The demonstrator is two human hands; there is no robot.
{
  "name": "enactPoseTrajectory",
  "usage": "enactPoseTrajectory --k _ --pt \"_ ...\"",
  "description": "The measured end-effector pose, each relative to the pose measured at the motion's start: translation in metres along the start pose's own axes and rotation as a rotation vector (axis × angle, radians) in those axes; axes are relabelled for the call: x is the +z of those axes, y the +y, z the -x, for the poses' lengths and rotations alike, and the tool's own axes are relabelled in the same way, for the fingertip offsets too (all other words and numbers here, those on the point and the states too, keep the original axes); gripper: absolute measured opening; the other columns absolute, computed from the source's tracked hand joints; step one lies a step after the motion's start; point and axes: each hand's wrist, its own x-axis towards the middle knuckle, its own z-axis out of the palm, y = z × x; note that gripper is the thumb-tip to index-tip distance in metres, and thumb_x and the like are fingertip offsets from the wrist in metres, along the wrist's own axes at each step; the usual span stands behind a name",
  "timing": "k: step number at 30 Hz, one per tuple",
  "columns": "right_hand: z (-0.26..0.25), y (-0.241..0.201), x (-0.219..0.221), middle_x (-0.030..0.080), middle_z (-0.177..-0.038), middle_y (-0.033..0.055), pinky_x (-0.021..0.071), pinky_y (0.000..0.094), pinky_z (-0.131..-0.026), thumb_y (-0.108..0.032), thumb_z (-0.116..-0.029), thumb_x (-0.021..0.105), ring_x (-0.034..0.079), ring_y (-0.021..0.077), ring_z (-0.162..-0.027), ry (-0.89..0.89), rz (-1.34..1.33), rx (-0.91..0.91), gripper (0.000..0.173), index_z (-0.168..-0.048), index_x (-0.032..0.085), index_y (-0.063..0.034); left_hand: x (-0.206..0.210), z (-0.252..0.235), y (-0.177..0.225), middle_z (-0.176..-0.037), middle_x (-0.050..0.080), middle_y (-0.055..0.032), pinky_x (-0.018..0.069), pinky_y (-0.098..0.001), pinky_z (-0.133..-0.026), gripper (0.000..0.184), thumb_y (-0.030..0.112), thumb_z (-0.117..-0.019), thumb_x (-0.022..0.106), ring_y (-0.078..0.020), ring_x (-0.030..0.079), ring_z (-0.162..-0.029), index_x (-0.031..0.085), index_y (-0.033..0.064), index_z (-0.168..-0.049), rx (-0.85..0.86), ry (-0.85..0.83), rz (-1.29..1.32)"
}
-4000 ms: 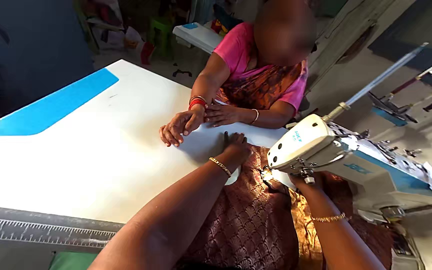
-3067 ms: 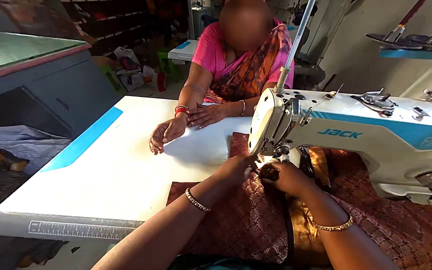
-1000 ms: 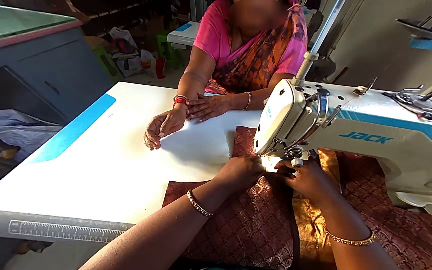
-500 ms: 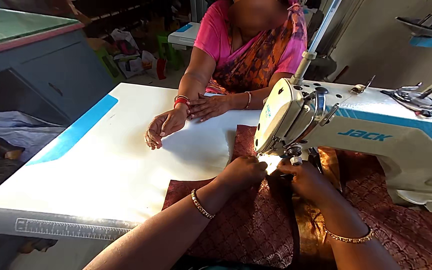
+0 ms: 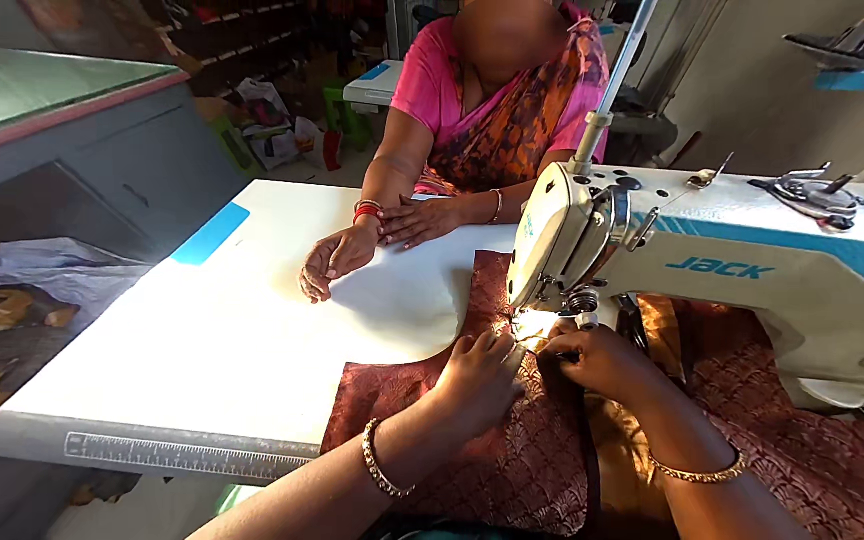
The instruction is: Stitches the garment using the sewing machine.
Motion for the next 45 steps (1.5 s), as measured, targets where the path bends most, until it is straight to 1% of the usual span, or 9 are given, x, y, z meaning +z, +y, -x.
enactPoseTrajectory --k 3,6,9,14,19,29,35,42,45 --pt "-0.001 0.002 0.001 0.074 -0.107 0.0139 0.0571 0.0510 -0.087 0.005 -0.0844 0.072 0.070 0.0307 -0.101 0.002 0.001 -0.003 0.016 -0.093 0.081 -0.0054 0.000 0.006 0.015 -0.170 0.024 -0.0089 0.0128 -0.0649 -0.122 0.068 0.054 -0.1086 0.035 -0.0304 0.017 -0.158 0.027 0.0151 -0.164 -0.132 -0.147 0.051" --pt "-0.001 0.003 0.001 0.075 -0.115 0.0106 0.0568 0.0515 -0.090 0.004 -0.0857 0.070 0.070 0.0298 -0.105 -0.009 0.002 0.013 0.017 -0.092 0.080 -0.0063 0.008 0.005 0.024 -0.172 0.017 -0.0049 0.0052 -0.0723 -0.119 0.076 0.059 -0.1063 0.036 -0.0315 0.011 -0.159 0.022 0.0127 -0.165 -0.184 -0.125 0.119" --pt "0.000 0.002 -0.001 0.074 -0.118 0.0113 0.0564 0.0503 -0.091 0.004 -0.0852 0.071 0.070 0.0295 -0.107 -0.011 -0.042 0.000 0.015 -0.093 0.080 -0.0045 0.004 0.003 0.029 -0.171 0.022 -0.0063 0.0085 -0.0750 -0.116 0.075 0.059 -0.1060 0.038 -0.0324 0.016 -0.158 0.028 0.0107 -0.163 -0.209 -0.113 0.139" --pt "-0.001 0.005 0.002 0.073 -0.112 0.0145 0.0576 0.0449 -0.089 -0.007 -0.0933 0.070 0.071 0.0256 -0.100 0.055 -0.126 -0.016 0.010 -0.092 0.078 -0.0011 -0.006 -0.004 0.020 -0.155 0.048 -0.0033 0.0344 -0.0612 -0.110 0.044 0.039 -0.1100 0.043 -0.0281 0.041 -0.144 0.061 0.0113 -0.138 -0.196 0.015 0.232" --pt "-0.006 -0.002 0.002 0.072 -0.104 0.0173 0.0546 0.0506 -0.091 0.002 -0.0937 0.069 0.070 0.0316 -0.098 0.024 -0.036 0.163 0.014 -0.106 0.074 0.0004 -0.010 -0.013 0.007 -0.124 0.068 -0.0176 0.0466 -0.0561 -0.104 0.026 0.010 -0.1049 0.052 -0.0354 0.061 -0.123 0.068 0.0016 -0.124 -0.193 0.213 0.380" --pt "-0.008 -0.003 0.005 0.072 -0.116 0.0181 0.0511 0.0573 -0.097 0.001 -0.0910 0.072 0.067 0.0361 -0.112 0.026 -0.029 0.142 0.024 -0.113 0.079 -0.0073 -0.026 -0.020 -0.003 -0.128 0.065 -0.0145 0.0418 -0.0528 -0.109 0.034 0.004 -0.1013 0.055 -0.0321 0.056 -0.129 0.069 0.0079 -0.132 -0.145 0.027 0.334" --pt "-0.007 0.003 0.008 0.074 -0.109 0.0133 0.0532 0.0545 -0.094 -0.012 -0.0935 0.075 0.069 0.0304 -0.105 0.044 -0.036 0.138 0.014 -0.106 0.081 -0.0096 0.001 -0.011 -0.015 -0.118 0.068 -0.0159 0.0482 -0.0477 -0.104 0.024 0.010 -0.0998 0.063 -0.0315 0.062 -0.116 0.073 0.0022 -0.120 -0.077 0.257 0.399" --pt "-0.008 0.003 0.006 0.073 -0.109 0.0172 0.0534 0.0500 -0.096 -0.001 -0.0969 0.065 0.070 0.0291 -0.104 0.058 -0.139 0.202 0.016 -0.108 0.076 -0.0009 0.013 -0.010 -0.013 -0.151 0.054 -0.0058 0.0432 -0.0590 -0.104 0.041 0.010 -0.1029 0.055 -0.0330 0.052 -0.134 0.060 0.0119 -0.143 0.000 0.237 0.272" --pt "-0.010 0.010 -0.004 0.071 -0.112 0.0133 0.0541 0.0434 -0.096 -0.007 -0.0956 0.071 0.068 0.0233 -0.105 -0.038 -0.193 0.318 0.015 -0.109 0.077 -0.0032 0.012 -0.008 -0.006 -0.157 0.049 0.0025 0.0384 -0.0559 -0.105 0.045 0.031 -0.1098 0.043 -0.0287 0.047 -0.138 0.051 0.0185 -0.153 0.016 0.119 0.113"
